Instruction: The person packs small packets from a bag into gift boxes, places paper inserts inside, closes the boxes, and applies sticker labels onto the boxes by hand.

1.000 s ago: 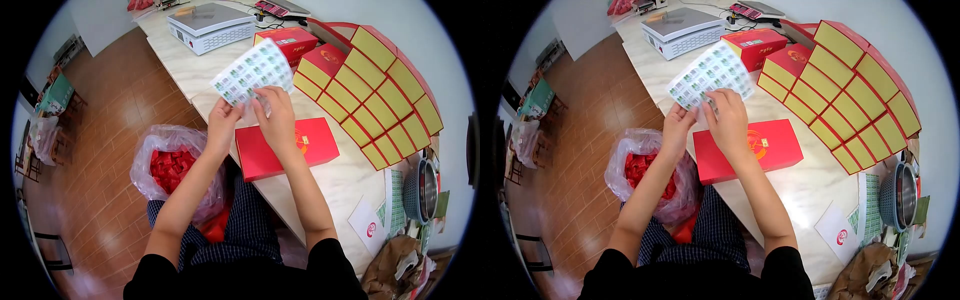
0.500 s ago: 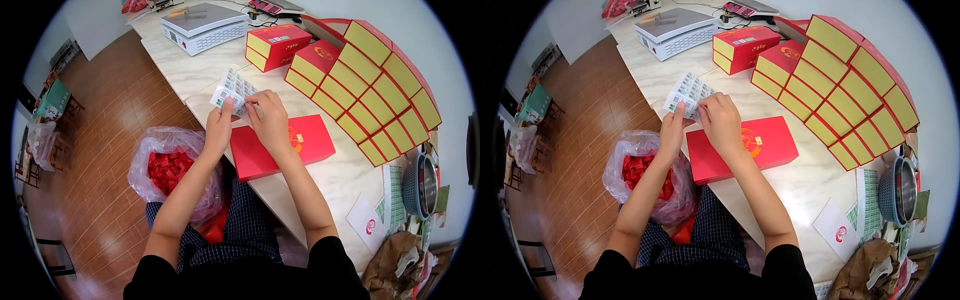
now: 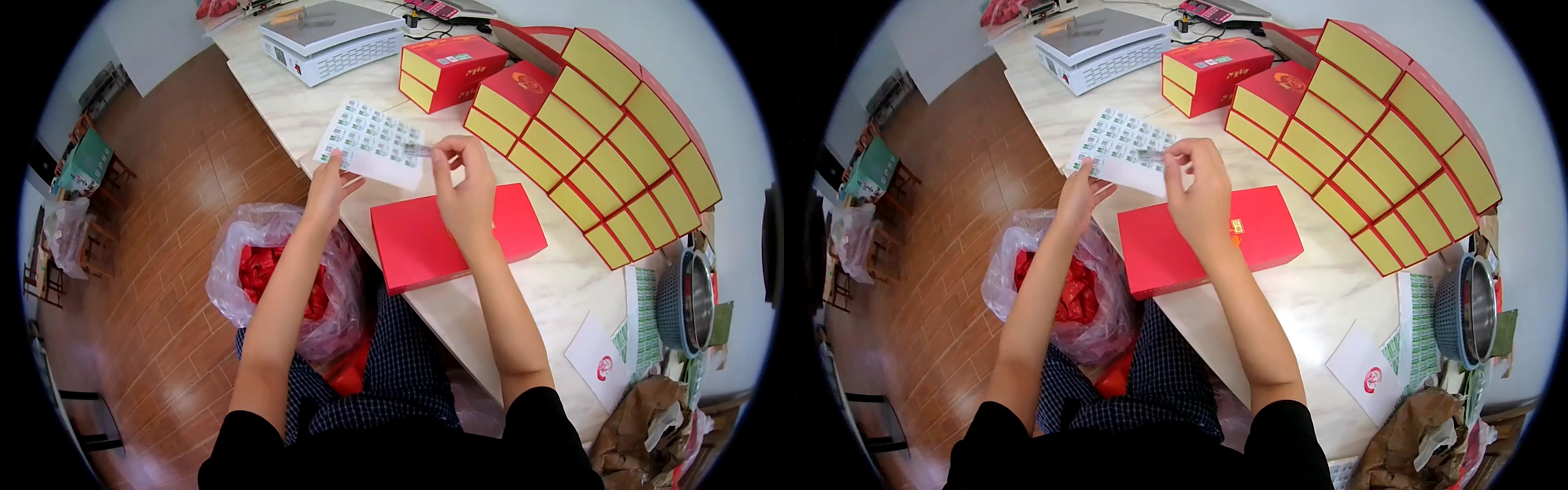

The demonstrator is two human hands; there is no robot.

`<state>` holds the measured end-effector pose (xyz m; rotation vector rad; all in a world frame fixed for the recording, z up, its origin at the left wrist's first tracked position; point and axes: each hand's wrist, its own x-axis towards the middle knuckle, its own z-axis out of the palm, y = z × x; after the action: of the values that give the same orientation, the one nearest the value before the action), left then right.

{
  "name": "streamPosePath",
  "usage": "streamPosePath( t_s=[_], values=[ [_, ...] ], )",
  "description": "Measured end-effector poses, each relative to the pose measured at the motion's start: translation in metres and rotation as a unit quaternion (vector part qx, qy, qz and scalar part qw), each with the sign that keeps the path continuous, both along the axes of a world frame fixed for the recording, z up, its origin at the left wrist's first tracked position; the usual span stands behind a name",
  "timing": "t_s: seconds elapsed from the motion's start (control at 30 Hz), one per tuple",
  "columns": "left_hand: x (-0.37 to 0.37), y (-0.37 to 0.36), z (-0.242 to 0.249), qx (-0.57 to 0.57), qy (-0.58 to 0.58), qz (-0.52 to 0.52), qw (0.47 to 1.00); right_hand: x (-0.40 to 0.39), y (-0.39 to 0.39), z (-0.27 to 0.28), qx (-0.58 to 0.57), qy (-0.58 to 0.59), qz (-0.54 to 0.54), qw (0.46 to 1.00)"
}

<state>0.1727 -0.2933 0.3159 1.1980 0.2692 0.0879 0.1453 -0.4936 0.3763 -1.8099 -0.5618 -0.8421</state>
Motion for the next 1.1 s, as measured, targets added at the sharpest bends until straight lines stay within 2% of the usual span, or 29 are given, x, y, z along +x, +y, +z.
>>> streamPosePath(
  t_s=[0.03, 0.1, 0.17, 0.2, 0.27, 0.3, 0.37, 0.4, 0.47, 0.5, 0.57, 0.6, 0.7, 0.77, 0.87, 0.97, 1.1],
  values=[
    [0.003, 0.006, -0.009, -0.002, 0.002, 0.0, 1.0, 0.003, -0.004, -0.004, -0.002, 0.002, 0.0, 1.0],
    [0.008, 0.017, -0.03, 0.024, 0.044, -0.007, 0.999, 0.014, -0.011, -0.018, 0.115, 0.215, 0.083, 0.966],
    [0.013, 0.026, -0.052, 0.02, 0.03, 0.004, 0.999, 0.02, -0.012, -0.033, 0.145, 0.244, 0.09, 0.955],
    [0.014, 0.027, -0.06, 0.124, -0.02, 0.109, 0.986, 0.024, -0.012, -0.046, 0.121, 0.233, 0.062, 0.963],
    [-0.002, 0.005, -0.055, 0.206, -0.133, 0.269, 0.931, 0.02, -0.009, -0.051, 0.092, 0.233, 0.031, 0.968],
    [-0.013, -0.005, -0.051, 0.203, -0.122, 0.265, 0.935, 0.015, -0.006, -0.045, 0.076, 0.199, 0.016, 0.977],
    [-0.039, -0.028, -0.035, 0.252, -0.221, 0.084, 0.938, 0.006, -0.001, -0.039, 0.05, 0.174, -0.002, 0.983],
    [-0.048, -0.038, -0.04, 0.245, -0.214, 0.081, 0.942, 0.004, 0.001, -0.038, 0.03, 0.165, -0.012, 0.986],
    [-0.065, -0.056, -0.045, 0.197, -0.165, -0.051, 0.965, 0.003, 0.001, -0.041, 0.0, 0.148, -0.014, 0.989],
    [-0.073, -0.062, -0.045, 0.193, -0.162, -0.048, 0.966, 0.002, -0.001, -0.044, -0.005, 0.151, -0.013, 0.988],
    [-0.092, -0.067, -0.028, 0.104, -0.07, -0.016, 0.992, -0.001, -0.003, -0.048, 0.063, 0.205, 0.019, 0.977],
    [-0.103, -0.068, -0.021, 0.148, -0.069, -0.011, 0.987, -0.009, -0.005, -0.047, 0.091, 0.257, 0.047, 0.961],
    [-0.128, -0.069, -0.037, 0.171, -0.104, -0.024, 0.98, -0.033, -0.015, -0.043, 0.14, 0.327, 0.117, 0.927],
    [-0.143, -0.073, -0.043, 0.174, -0.1, -0.032, 0.979, -0.048, -0.018, -0.038, 0.112, 0.352, 0.105, 0.923],
    [-0.16, -0.08, -0.041, 0.133, -0.083, -0.042, 0.987, -0.063, -0.023, -0.037, 0.151, 0.365, 0.144, 0.907],
    [-0.17, -0.085, -0.042, 0.158, -0.101, -0.048, 0.981, -0.074, -0.03, -0.036, 0.175, 0.374, 0.144, 0.899],
    [-0.186, -0.085, -0.038, 0.158, -0.116, -0.074, 0.978, -0.101, -0.034, -0.033, 0.112, 0.391, 0.165, 0.899]
  ],
)
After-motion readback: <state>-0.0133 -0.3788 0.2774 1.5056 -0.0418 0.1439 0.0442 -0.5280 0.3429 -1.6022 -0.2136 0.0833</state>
